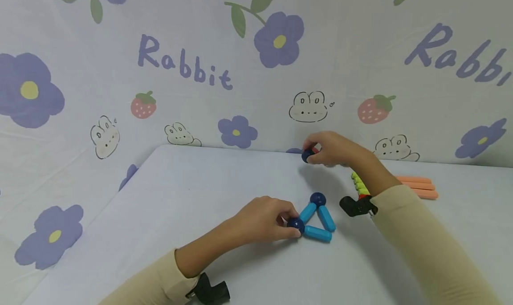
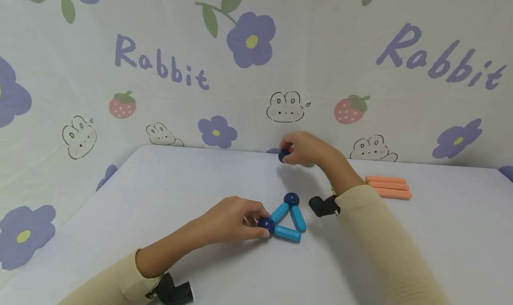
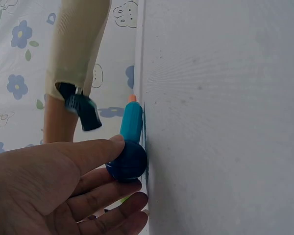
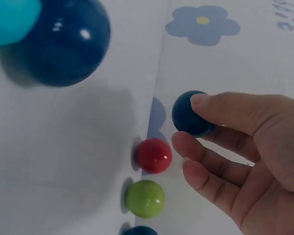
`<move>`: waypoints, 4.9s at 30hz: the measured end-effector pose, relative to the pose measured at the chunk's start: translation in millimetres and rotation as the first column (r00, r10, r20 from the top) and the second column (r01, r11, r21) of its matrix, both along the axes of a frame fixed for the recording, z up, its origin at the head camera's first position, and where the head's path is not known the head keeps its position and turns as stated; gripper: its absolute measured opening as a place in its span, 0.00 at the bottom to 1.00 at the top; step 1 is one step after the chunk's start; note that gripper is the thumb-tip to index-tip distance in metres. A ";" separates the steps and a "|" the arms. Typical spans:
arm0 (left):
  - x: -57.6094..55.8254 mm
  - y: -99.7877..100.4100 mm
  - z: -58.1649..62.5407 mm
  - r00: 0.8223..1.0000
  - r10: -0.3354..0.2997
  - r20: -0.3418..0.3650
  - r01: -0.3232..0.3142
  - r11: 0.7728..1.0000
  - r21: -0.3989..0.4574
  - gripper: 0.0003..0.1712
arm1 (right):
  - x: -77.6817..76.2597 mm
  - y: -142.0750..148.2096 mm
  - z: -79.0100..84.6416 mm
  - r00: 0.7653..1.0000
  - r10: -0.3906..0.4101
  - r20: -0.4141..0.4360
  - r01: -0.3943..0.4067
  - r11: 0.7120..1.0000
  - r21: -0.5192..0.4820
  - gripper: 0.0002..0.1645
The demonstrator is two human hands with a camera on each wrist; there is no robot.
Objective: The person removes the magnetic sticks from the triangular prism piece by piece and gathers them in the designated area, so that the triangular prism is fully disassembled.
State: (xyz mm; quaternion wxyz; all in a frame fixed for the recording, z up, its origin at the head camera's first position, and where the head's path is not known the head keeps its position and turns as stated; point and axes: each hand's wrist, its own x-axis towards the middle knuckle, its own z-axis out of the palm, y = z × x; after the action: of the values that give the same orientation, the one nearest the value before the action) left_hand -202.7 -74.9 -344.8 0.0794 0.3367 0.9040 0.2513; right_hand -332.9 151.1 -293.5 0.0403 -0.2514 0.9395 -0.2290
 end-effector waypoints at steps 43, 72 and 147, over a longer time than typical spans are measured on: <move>-0.4 -0.3 -1.1 1.000 -0.015 -0.011 0.015 1.000 0.013 0.16 | 85.4 -0.1 9.8 0.983 0.134 -0.129 -0.114 0.982 0.148 0.03; 2.0 0.4 -1.8 1.000 0.001 -0.012 -0.001 1.000 0.007 0.16 | 133.9 39.3 -22.6 0.996 0.063 0.063 -0.080 0.942 0.326 0.12; 1.6 0.0 0.3 1.000 -0.005 -0.007 0.005 1.000 0.015 0.15 | 150.4 -6.9 -18.4 0.961 0.222 -0.163 -0.197 0.968 0.159 0.05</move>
State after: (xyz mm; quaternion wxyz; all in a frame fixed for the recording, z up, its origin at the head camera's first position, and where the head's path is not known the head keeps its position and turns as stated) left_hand -201.1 -74.9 -344.5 0.0743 0.3404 0.9016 0.2565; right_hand -182.5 144.1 -311.9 -0.0030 -0.3657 0.9212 -0.1327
